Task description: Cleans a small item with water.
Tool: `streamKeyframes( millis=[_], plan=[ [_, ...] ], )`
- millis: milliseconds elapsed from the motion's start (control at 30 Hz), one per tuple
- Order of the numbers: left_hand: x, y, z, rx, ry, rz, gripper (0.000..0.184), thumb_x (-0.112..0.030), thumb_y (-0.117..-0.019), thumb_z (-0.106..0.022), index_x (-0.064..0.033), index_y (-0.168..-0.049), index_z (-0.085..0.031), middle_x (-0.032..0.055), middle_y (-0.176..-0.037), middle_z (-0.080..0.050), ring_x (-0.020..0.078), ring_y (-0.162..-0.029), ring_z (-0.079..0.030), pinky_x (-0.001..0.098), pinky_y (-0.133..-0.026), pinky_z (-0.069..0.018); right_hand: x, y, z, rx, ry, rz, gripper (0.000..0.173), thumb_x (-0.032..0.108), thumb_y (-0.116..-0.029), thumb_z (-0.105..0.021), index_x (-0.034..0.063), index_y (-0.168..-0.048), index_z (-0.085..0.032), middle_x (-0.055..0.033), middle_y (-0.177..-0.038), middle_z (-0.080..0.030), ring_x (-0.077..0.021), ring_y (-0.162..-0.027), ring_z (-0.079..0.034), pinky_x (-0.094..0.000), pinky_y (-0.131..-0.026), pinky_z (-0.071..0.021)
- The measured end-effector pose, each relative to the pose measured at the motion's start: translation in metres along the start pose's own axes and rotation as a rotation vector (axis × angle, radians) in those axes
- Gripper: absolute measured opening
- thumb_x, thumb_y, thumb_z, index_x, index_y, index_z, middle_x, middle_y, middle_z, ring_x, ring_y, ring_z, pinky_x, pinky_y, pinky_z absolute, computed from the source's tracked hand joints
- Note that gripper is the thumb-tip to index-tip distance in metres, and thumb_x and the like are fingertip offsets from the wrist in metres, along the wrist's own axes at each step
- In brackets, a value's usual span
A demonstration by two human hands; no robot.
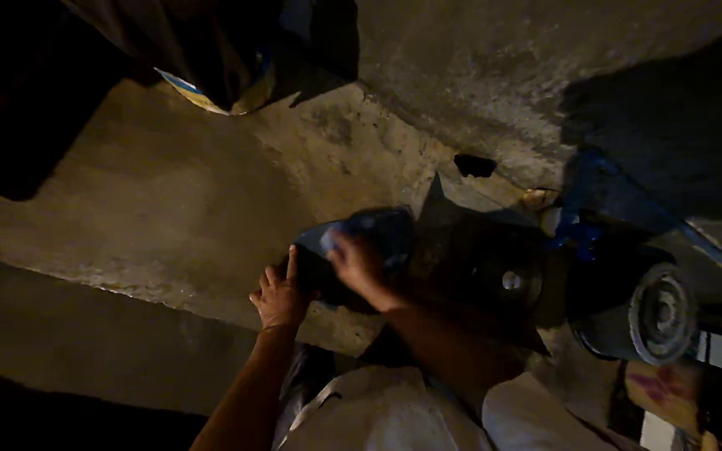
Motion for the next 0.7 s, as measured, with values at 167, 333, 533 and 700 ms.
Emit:
streamKeyframes(
  millis=[167,333,533,700],
  plan=[
    [0.007,-0.002,-0.004,0.011,0.052,0.017,0.107,-0.042,-0.0831,-0.085,-0.0355,-0.165,-0.016,0.0310,-0.155,-0.036,0.0527,-0.138,-0.040,0.0729,-0.102,-0.0353,-0.074,-0.020,0.034,-0.153,0.090,0.076,0.043,0.030,-0.1041,-0.059,0.0160,-0.144,-0.060,-0.0148,-0.135,-0.066,-0.0334,-0.121,-0.065,-0.0556,-0.104,-0.0508],
    [0.012,0.026,-0.016,-0.116,0.307,0.057,0.075,-0.032,-0.0892,-0.079,-0.0093,-0.152,-0.045,0.0334,-0.145,-0.046,0.0530,-0.133,-0.046,0.0693,-0.104,-0.0390,-0.051,-0.003,0.072,-0.202,0.068,-0.061,0.046,0.022,-0.1041,-0.059,0.0093,-0.148,-0.053,-0.0204,-0.136,-0.063,-0.0369,-0.122,-0.063,-0.0572,-0.104,-0.0496],
    [0.008,0.032,-0.032,0.240,0.283,0.167,0.043,-0.037,-0.1033,-0.058,-0.0090,-0.136,-0.063,0.0209,-0.130,-0.066,0.0419,-0.121,-0.063,0.0629,-0.099,-0.0487,0.030,0.009,-0.062,0.155,0.319,0.204,0.042,0.030,-0.1060,-0.052,0.0263,-0.147,-0.057,-0.0223,-0.135,-0.063,-0.0403,-0.110,-0.068,-0.0574,-0.090,-0.0542],
    [0.010,0.029,-0.041,0.302,0.322,0.213,0.042,-0.040,-0.1009,-0.061,-0.0128,-0.133,-0.065,0.0192,-0.127,-0.068,0.0405,-0.120,-0.063,0.0632,-0.098,-0.0498,0.049,-0.033,-0.054,-0.074,0.243,0.286,0.042,0.026,-0.1012,-0.061,0.0230,-0.143,-0.061,-0.0187,-0.126,-0.068,-0.0384,-0.104,-0.070,-0.0579,-0.083,-0.0569]
  ],
)
Point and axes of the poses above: each hand's wrist, its own y-axis away from the middle knuckle, its own z-axis out of the back of the hand, x = y × z, the point moved 7 cm from there along -y, towards the middle knuckle
